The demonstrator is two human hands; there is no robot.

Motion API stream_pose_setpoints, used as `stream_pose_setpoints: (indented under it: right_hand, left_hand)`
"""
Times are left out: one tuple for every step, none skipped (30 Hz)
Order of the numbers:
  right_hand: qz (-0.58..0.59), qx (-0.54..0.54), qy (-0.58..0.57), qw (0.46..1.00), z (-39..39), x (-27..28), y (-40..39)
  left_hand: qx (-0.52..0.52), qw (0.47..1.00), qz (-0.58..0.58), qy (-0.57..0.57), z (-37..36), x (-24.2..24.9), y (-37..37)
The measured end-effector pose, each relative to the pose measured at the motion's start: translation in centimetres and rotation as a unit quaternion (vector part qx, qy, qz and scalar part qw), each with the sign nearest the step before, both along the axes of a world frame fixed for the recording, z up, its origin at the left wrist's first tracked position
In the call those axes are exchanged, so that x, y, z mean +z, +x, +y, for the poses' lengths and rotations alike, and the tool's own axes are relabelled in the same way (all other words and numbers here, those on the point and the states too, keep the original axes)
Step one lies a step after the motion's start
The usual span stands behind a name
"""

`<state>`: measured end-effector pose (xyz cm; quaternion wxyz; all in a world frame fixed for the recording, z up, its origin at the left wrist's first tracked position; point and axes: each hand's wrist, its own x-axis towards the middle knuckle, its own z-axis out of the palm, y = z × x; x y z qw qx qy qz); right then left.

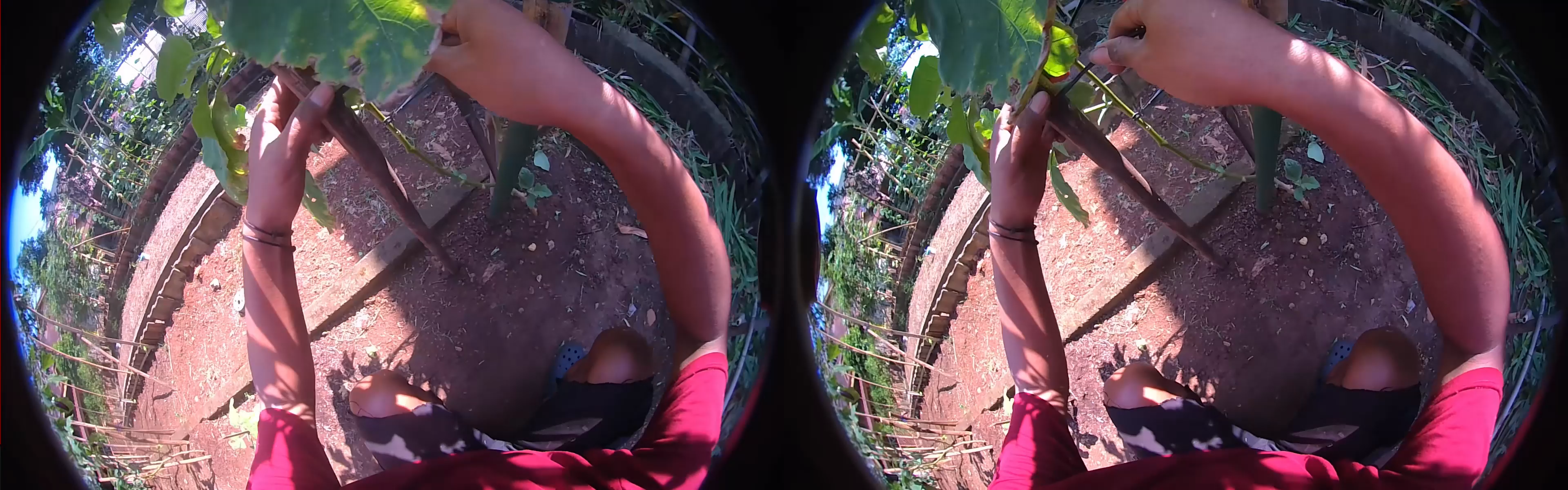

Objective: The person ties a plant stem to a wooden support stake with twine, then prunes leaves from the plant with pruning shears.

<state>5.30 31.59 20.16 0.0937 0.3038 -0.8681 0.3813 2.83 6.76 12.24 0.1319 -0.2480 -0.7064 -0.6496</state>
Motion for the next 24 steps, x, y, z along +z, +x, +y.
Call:
stream_pose_setpoints:
  right_hand:
    - [-0.014,-0.057,0.031,0.998,-0.1,0.2,0.1]
    - [-0.014,-0.057,0.025,0.998,0.4,0.5,0.0]
    - [-0.007,-0.042,0.037,0.998,1.0,0.7,-0.2]
    - [-0.002,-0.026,0.050,0.998,1.3,0.7,-0.3]
    - [-0.004,-0.026,0.048,0.999,1.2,0.5,-0.2]
    - [0.016,-0.060,0.010,0.998,0.5,0.5,-0.1]
    - [0.036,-0.094,-0.027,0.995,0.1,0.2,-0.1]
    - [0.033,-0.094,-0.028,0.995,0.1,-0.8,-0.4]
    - [0.132,-0.087,-0.055,0.986,-0.1,-1.7,-0.6]
    - [0.229,-0.077,-0.081,0.967,-0.1,-2.3,-0.7]
    - [0.226,-0.077,-0.081,0.968,-0.1,-2.6,-0.9]
    - [0.223,-0.093,-0.058,0.969,-0.3,-2.5,-0.7]
    - [0.222,-0.112,-0.035,0.968,-0.4,-2.3,-0.6]
    - [0.222,-0.111,-0.035,0.968,-0.4,-2.2,-0.8]
    - [0.208,-0.105,-0.031,0.972,-0.4,-2.0,-1.2]
    - [0.193,-0.100,-0.026,0.976,-0.4,-2.1,-1.5]
    - [0.192,-0.097,-0.025,0.976,-0.5,-2.3,-1.4]
    - [0.226,-0.102,-0.030,0.968,-0.5,-2.5,-1.2]
    - [0.262,-0.109,-0.033,0.958,-0.6,-2.6,-1.1]
    - [0.263,-0.107,-0.032,0.958,-0.7,-2.5,-1.1]
    - [0.301,-0.108,-0.020,0.947,-0.8,-2.4,-1.0]
    - [0.338,-0.109,-0.007,0.935,-0.8,-2.4,-1.1]
    - [0.338,-0.107,-0.004,0.935,-1.0,-2.2,-1.3]
    - [0.329,-0.125,0.023,0.936,-1.4,-1.7,-1.7]
  left_hand:
    - [0.033,0.999,0.024,-0.022,0.4,0.3,0.4]
    - [0.066,0.996,0.048,-0.044,0.7,0.6,0.7]
    - [0.066,0.995,0.048,-0.049,0.2,0.6,0.3]
    - [0.064,0.993,0.038,-0.091,-0.7,0.4,-0.2]
    - [0.061,0.989,0.027,-0.131,-1.4,0.0,-0.5]
    - [0.078,0.988,0.037,-0.129,-1.1,-0.1,-0.4]
    - [0.078,0.988,0.036,-0.131,-0.8,-0.1,-0.3]
    - [0.073,0.990,0.030,-0.115,-0.6,-0.2,-0.2]
    - [0.069,0.992,0.025,-0.098,-0.4,-0.1,0.0]
    - [0.045,0.995,0.014,-0.090,-0.5,-0.1,-0.2]
    - [0.046,0.995,0.011,-0.090,-0.4,-0.1,-0.1]
    - [0.045,0.992,0.026,-0.111,-0.3,-0.1,0.3]
    - [0.042,0.989,0.043,-0.132,-0.3,-0.1,0.3]
    - [0.041,0.987,0.072,-0.139,-0.5,-0.4,0.2]
    - [0.043,0.987,0.069,-0.139,-0.2,-0.4,0.3]
    - [0.095,0.987,0.051,-0.121,0.7,-0.3,0.6]
    - [0.146,0.983,0.034,-0.103,1.6,-0.1,0.8]
    - [0.166,0.985,0.000,-0.057,2.3,0.2,0.8]
    - [0.167,0.984,-0.001,-0.055,2.6,0.0,0.6]
    - [0.176,0.984,0.011,-0.041,2.8,-0.1,0.3]
    - [0.184,0.982,0.023,-0.025,2.9,-0.2,0.2]
    - [0.185,0.982,0.025,-0.025,3.0,-0.3,0.1]
    - [0.186,0.982,0.024,-0.022,2.9,-0.3,0.1]
    - [0.191,0.980,0.029,-0.037,2.7,-0.3,-0.1]
